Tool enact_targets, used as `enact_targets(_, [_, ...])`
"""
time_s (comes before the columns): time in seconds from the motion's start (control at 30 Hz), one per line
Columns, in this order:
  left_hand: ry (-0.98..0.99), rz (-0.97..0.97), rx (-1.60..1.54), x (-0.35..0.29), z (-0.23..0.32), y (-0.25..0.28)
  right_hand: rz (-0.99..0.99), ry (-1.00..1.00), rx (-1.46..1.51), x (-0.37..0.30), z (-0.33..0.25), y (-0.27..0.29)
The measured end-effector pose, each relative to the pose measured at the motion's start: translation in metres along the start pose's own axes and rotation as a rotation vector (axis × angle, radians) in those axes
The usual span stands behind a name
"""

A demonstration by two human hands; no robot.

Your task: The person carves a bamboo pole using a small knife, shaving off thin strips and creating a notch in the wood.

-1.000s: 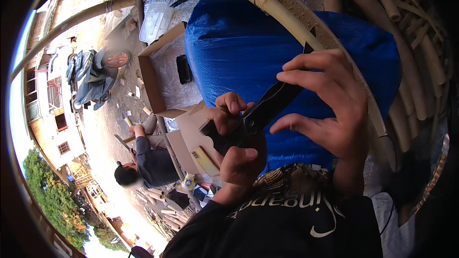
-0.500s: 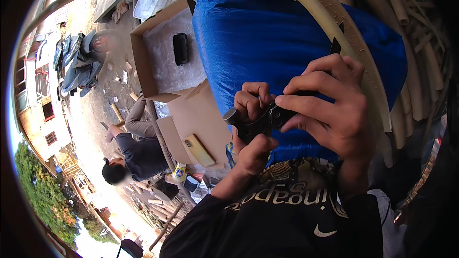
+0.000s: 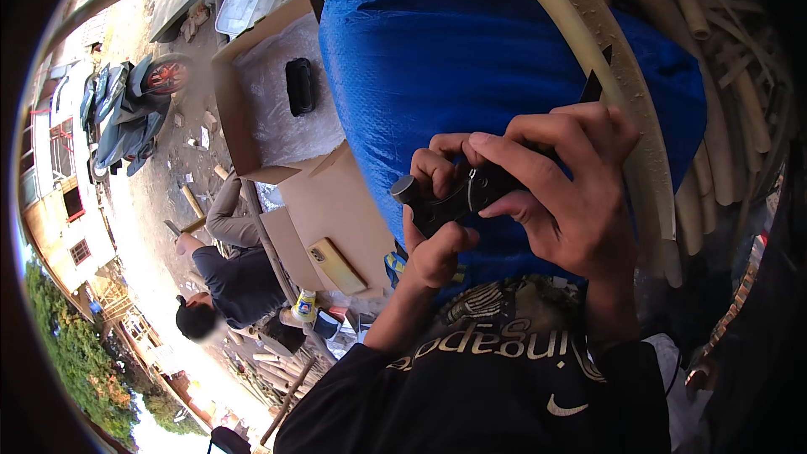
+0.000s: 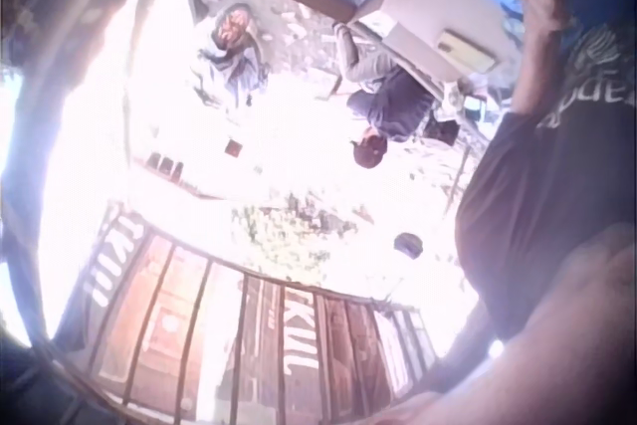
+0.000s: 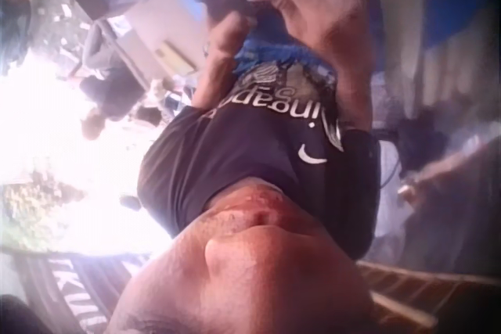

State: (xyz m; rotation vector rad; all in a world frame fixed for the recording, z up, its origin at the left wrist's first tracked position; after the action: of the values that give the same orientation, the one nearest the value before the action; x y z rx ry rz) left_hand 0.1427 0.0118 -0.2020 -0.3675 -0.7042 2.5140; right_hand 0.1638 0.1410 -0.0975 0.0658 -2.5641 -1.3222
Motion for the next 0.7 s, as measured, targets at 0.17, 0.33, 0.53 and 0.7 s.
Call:
enact_targets(0.17, [0.042,0.036,-0.046,-0.013,-0.018,0.006,0.145,-0.102,-0.085,0.004,0.007,0.002])
enact_targets(0.33, [0.074,0.063,-0.04,-0.009,-0.03,0.021,0.064,-0.227,-0.065,0.025,0.031,0.017])
enact_targets(0.53, [0.05,-0.094,-0.133,0.0,-0.029,0.009,-0.038,-0.201,0.034,0.036,0.079,0.065])
enact_targets(0.7, [0.103,-0.067,-0.132,-0.002,-0.029,0.012,-0.023,-0.339,0.206,0.033,0.084,0.063])
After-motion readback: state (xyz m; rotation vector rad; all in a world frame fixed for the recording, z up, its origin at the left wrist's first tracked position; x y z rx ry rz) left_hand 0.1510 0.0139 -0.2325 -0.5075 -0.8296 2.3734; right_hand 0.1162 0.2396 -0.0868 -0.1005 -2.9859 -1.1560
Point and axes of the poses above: each hand's wrist, its own x-axis towards the middle knuckle, its own y-axis out of the back of the hand, z = x × y, the point moved 9 cm from there along x, towards the middle knuckle, and after that the axes turned 11 degrees about -z, right-handed, at the moved point
